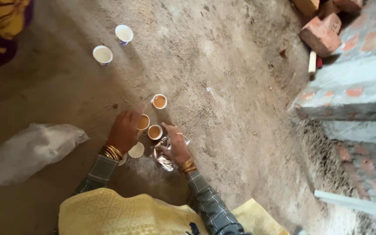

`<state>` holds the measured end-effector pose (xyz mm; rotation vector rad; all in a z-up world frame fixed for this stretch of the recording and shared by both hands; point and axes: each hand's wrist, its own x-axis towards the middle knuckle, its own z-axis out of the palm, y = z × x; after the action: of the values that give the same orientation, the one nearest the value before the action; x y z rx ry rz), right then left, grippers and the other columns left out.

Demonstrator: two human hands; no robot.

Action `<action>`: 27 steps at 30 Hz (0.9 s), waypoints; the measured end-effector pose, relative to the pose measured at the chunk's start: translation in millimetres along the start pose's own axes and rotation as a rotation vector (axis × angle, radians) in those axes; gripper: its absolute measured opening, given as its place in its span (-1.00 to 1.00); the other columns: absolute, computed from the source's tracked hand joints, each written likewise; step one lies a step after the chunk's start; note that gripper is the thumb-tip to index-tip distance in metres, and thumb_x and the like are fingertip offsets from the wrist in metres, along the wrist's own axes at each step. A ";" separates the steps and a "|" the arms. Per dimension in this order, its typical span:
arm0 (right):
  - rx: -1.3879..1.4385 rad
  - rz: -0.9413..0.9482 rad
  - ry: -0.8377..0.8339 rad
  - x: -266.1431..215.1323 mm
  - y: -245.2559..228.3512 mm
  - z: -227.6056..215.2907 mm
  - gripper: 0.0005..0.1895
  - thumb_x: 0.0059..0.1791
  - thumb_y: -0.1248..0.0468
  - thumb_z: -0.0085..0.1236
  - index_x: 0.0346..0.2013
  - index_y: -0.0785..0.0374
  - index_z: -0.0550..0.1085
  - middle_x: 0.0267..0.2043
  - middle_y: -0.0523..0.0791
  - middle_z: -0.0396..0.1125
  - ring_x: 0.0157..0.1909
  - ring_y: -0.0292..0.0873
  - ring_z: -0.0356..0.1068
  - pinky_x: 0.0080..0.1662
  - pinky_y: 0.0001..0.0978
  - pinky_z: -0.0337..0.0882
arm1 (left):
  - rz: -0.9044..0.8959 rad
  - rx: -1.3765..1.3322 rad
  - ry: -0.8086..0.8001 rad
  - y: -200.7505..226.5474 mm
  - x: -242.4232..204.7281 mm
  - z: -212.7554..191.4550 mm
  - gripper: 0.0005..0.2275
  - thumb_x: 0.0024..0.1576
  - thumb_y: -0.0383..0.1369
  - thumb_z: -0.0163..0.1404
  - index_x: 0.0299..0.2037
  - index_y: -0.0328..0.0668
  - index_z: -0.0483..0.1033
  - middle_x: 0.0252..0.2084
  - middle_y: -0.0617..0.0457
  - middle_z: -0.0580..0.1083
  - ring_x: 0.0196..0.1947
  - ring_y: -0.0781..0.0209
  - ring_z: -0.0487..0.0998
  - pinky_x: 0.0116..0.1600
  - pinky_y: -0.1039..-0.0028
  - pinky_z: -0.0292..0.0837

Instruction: The person pours tea from a silver foil packet into small paper cups arranged on a dirt floor, handling the packet with both hands.

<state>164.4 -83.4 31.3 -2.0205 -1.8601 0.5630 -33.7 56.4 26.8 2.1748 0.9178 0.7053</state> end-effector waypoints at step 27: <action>0.024 0.043 0.069 25.1 2.4 33.2 -0.23 -0.22 0.09 0.48 0.19 0.23 0.35 0.09 0.04 0.35 0.12 0.01 0.36 0.17 -0.04 0.37 | 0.119 0.442 -0.109 40.2 1.7 -0.6 -0.40 0.10 -0.45 -0.01 0.42 -0.19 0.17 -0.09 -0.01 0.44 -0.04 0.08 0.44 0.04 0.29 0.41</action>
<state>151.5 -59.3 -0.2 -2.0423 -1.7667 0.5179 -16.8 36.5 57.4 2.6450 0.9617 0.4619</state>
